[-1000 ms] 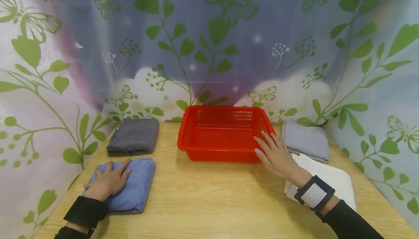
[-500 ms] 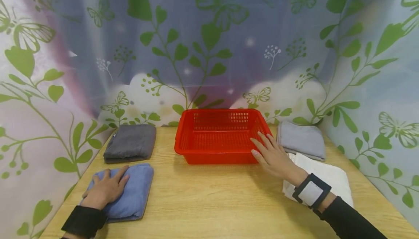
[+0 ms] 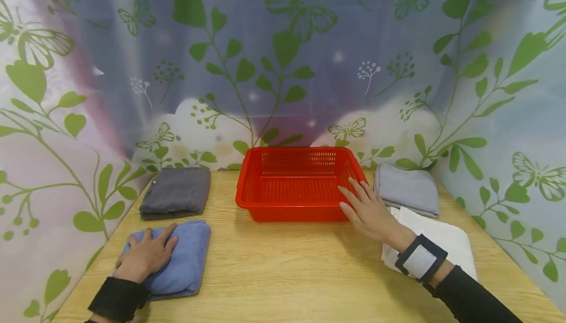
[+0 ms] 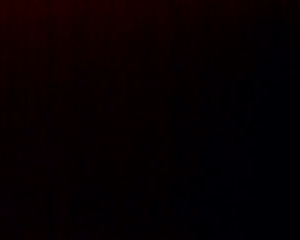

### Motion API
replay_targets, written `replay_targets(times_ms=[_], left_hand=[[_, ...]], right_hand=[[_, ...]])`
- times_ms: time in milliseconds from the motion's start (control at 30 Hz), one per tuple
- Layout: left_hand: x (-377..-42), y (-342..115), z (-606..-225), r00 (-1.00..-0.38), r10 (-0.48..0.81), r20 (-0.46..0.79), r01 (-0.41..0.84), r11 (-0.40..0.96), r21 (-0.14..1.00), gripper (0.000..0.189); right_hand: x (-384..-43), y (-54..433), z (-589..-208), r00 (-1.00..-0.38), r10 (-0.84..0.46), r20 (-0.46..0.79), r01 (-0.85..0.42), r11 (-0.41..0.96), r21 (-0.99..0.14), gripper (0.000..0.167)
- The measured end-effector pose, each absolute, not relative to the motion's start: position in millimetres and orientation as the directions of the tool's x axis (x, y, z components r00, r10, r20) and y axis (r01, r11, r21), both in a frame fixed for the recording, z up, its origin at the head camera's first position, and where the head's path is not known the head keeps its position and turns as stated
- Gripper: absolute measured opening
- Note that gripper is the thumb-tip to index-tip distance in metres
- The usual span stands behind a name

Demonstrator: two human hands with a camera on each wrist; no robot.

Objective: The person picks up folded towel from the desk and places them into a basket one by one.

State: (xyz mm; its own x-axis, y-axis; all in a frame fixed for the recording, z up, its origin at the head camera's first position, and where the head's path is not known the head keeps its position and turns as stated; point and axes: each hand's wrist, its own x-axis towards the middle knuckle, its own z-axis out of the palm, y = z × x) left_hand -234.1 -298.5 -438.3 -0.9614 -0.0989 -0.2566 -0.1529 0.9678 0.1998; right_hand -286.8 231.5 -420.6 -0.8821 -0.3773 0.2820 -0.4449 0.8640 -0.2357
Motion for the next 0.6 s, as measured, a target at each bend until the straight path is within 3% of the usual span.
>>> replay_targets(times_ms=[400, 600], left_hand=[[-232.6, -283.3, -435.4, -0.965, -0.071, -0.254, -0.121, 0.975, 0.188, 0.062], [-224.9, -274.2, -427.6, -0.979, 0.063, -0.196, 0.034, 0.988, 0.148, 0.057]], right_hand=[[-286.5, 233.5, -421.8, -0.876, -0.378, 0.298, -0.452, 0.86, -0.237, 0.056], [-287.1, 233.2, -422.9, -0.879, -0.376, 0.293, -0.447, 0.864, -0.233, 0.056]])
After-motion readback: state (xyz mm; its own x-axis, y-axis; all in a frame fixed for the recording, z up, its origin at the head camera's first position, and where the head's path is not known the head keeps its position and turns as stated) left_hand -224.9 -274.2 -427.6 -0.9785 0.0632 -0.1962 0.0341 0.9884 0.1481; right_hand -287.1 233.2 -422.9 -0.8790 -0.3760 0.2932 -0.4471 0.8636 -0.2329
